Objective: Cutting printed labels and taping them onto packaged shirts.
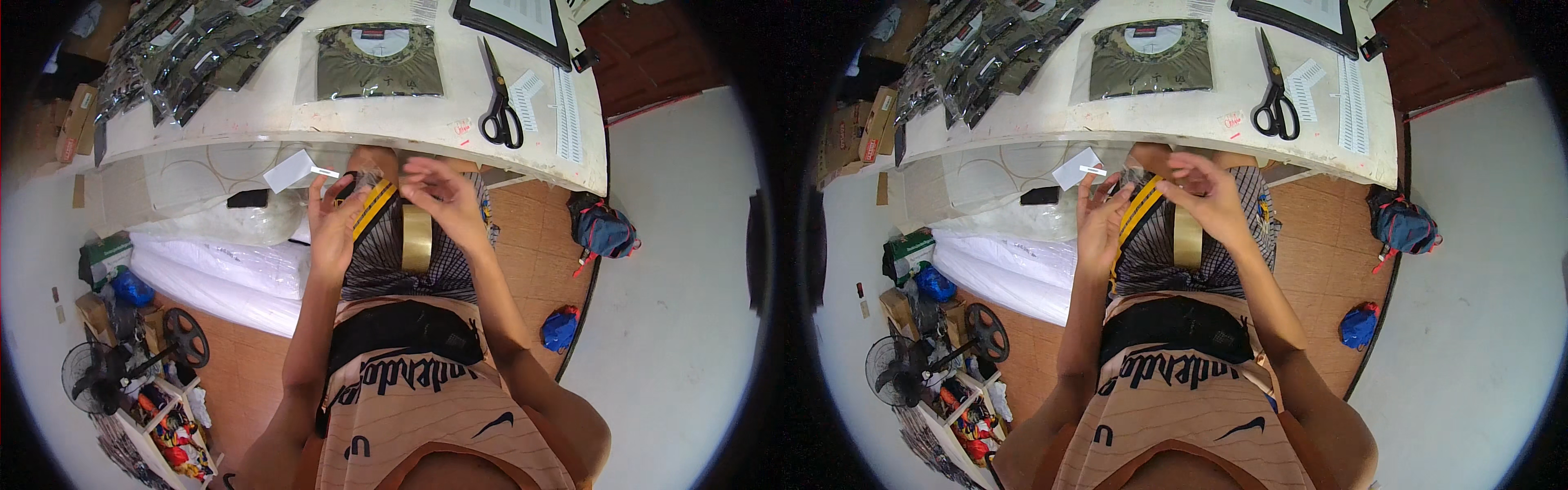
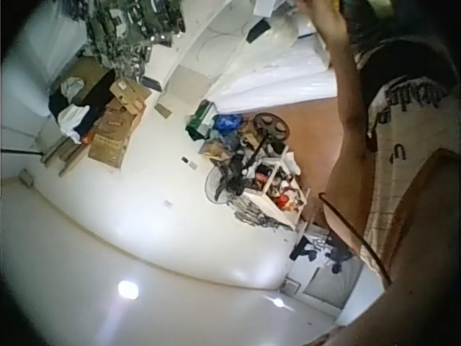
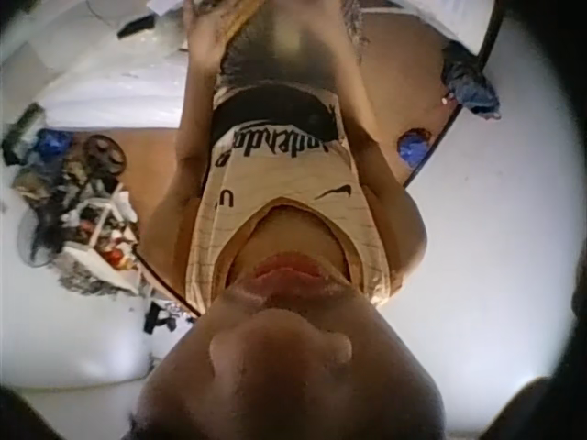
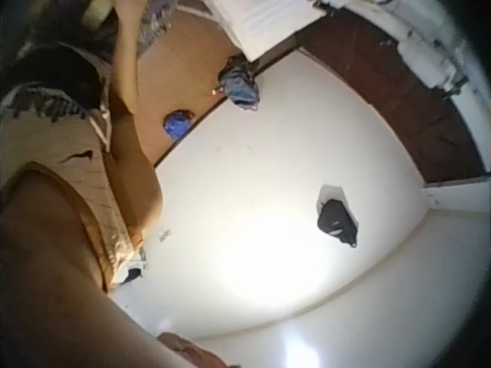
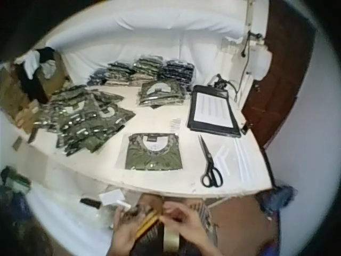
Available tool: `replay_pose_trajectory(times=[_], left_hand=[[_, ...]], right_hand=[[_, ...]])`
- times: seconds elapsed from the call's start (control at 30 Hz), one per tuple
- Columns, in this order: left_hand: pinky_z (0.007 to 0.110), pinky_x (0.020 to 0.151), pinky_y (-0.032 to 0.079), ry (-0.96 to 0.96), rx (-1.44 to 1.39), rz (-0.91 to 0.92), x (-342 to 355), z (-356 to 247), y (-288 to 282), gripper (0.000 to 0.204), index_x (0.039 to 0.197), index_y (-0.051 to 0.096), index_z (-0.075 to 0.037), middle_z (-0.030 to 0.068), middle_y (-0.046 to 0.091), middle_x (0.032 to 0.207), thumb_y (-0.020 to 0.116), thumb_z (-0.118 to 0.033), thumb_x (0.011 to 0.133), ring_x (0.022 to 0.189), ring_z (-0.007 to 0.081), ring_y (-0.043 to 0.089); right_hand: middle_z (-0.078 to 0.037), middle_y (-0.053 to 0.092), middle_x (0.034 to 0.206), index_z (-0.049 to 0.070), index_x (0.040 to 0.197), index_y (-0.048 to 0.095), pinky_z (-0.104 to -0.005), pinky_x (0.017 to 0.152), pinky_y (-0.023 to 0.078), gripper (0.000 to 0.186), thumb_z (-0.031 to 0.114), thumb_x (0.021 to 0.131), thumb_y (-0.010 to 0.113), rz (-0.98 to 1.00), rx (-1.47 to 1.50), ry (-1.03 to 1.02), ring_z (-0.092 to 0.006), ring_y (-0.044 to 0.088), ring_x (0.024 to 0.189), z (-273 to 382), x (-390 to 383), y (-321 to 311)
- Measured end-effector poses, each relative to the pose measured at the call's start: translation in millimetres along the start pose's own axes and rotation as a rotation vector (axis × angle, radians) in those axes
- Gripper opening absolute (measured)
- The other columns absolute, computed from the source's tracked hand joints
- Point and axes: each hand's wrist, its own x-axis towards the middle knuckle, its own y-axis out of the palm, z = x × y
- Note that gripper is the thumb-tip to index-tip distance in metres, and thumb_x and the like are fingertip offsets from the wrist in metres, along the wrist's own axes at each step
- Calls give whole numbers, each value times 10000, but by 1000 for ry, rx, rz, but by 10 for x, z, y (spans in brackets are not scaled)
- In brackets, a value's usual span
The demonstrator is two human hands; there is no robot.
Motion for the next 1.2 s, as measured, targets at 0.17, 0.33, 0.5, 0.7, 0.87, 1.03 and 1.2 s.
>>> replay_pose_trajectory(times=[0.17, 0.33, 0.5, 0.7, 0.87, 1.03, 1.2], left_hand=[[326, 867, 516, 51, 166, 103, -210, -159, 220, 653, 1334, 343, -103, 156, 482, 1237, 648, 107, 797, 1011, 240, 615], [302, 851, 522, 172, 321, 83, -224, -106, 306, 595, 1325, 360, -91, 174, 483, 1269, 636, 83, 827, 1022, 226, 611], [321, 901, 517, 192, 288, 77, -205, -70, 310, 593, 1327, 346, -69, 178, 493, 1263, 648, 65, 834, 1068, 263, 597], [335, 922, 509, 196, 264, 108, -189, -30, 316, 607, 1327, 345, -71, 167, 456, 1299, 653, 74, 825, 1124, 276, 570], [348, 937, 501, 229, 303, 113, -165, -26, 328, 612, 1326, 343, -75, 161, 407, 1336, 648, 81, 819, 1183, 299, 529], [333, 936, 485, 52, 150, 214, -182, -105, 365, 647, 1361, 329, -78, 122, 435, 1293, 639, 93, 819, 1165, 286, 548], [309, 887, 495, -66, 86, 276, -136, -60, 427, 579, 1321, 386, -61, 121, 500, 1228, 644, 85, 822, 1052, 226, 598]], right_hand=[[-64, 684, 938, -8, 974, 671, -233, 809, 498, 147, 26, 833, 695, 220, 477, 205, -103, 624, 873, 61, 23, 58], [-52, 685, 906, -3, 954, 671, -223, 789, 495, 111, 4, 844, 677, 197, 371, 142, -89, 623, 847, 68, 1, 10], [-39, 680, 891, 0, 937, 664, -213, 759, 491, 92, 4, 846, 676, 199, 353, 100, -77, 617, 827, 83, -20, -5], [-23, 669, 881, 4, 938, 658, -210, 744, 488, 93, 12, 849, 679, 243, 316, 36, -68, 605, 814, 14, -13, 21], [-18, 656, 874, 10, 949, 650, -214, 756, 484, 109, 0, 844, 678, 189, 321, 64, -70, 599, 815, 42, -48, -36], [-19, 641, 872, 10, 953, 641, -220, 776, 468, 113, -20, 846, 663, 253, 470, 117, -83, 587, 840, 55, 16, -244], [-17, 649, 879, 15, 955, 650, -210, 747, 458, 116, 0, 842, 673, 353, 533, 168, -84, 588, 832, 45, 37, -326]])
